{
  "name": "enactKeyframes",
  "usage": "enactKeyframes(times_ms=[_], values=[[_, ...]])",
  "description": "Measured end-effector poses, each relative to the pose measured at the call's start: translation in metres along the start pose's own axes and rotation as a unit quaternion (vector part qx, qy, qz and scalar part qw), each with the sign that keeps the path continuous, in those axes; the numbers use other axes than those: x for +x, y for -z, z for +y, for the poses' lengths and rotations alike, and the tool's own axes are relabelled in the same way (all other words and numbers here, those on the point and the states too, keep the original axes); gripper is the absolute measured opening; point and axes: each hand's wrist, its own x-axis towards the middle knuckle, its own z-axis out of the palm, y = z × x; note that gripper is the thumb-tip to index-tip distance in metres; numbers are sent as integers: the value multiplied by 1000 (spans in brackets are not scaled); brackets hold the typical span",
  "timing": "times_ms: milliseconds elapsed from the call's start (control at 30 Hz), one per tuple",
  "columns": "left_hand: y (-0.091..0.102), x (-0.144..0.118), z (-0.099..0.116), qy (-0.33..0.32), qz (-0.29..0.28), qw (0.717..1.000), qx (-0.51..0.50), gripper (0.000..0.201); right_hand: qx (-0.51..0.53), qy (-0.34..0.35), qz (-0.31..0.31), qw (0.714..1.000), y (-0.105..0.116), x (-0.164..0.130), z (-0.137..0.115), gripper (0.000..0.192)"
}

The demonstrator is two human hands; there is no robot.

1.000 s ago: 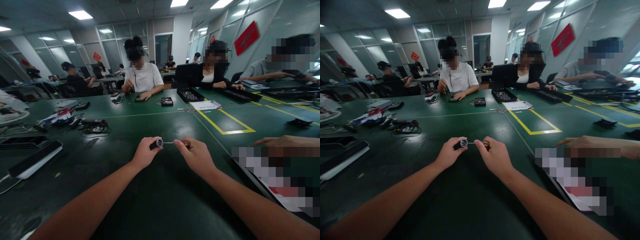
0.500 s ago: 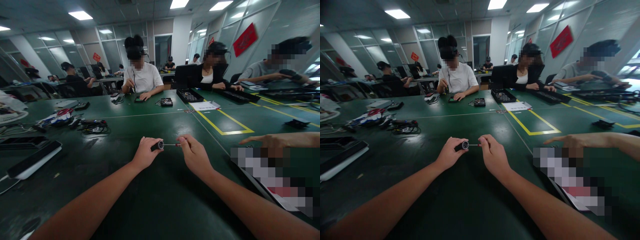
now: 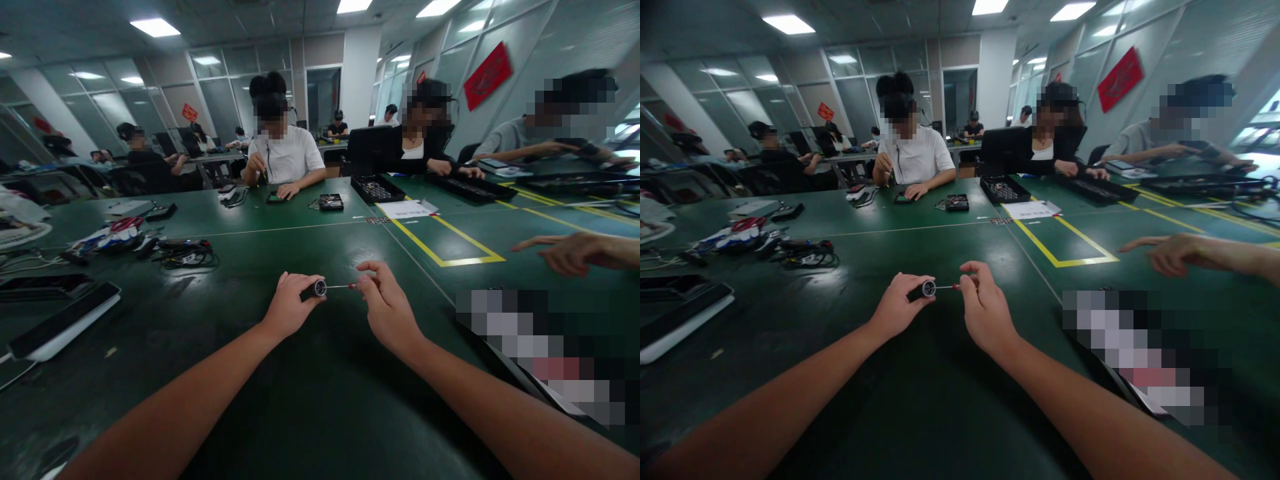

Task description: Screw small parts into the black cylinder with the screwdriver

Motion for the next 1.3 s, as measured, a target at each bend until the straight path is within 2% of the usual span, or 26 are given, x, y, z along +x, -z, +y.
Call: enactKeyframes(times_ms=[133,233,367,400,467,600,833,1033,1300], values=[[1,0,3,7,3,1000,5,32,80,-7,24,997,-5,-1,0,19],[2,-2,6,-10,0,1000,9,33,149,-42,47,987,-9,2,-1,24],[2,-2,7,-51,-7,998,39,32,311,-173,104,929,-13,9,6,28],[2,-2,6,-46,-10,998,45,32,333,-193,104,917,-13,11,9,27],[1,-1,4,-23,-13,999,46,32,345,-191,122,911,-13,13,13,25],[1,1,2,6,-8,999,46,34,295,-149,132,935,-12,12,15,26],[3,0,8,-11,0,998,54,32,200,-90,79,972,-12,7,10,28],[3,0,6,-12,8,998,57,32,162,-61,26,985,-9,6,4,29],[2,1,3,-13,19,998,51,29,127,-37,23,991,-10,1,2,27]])
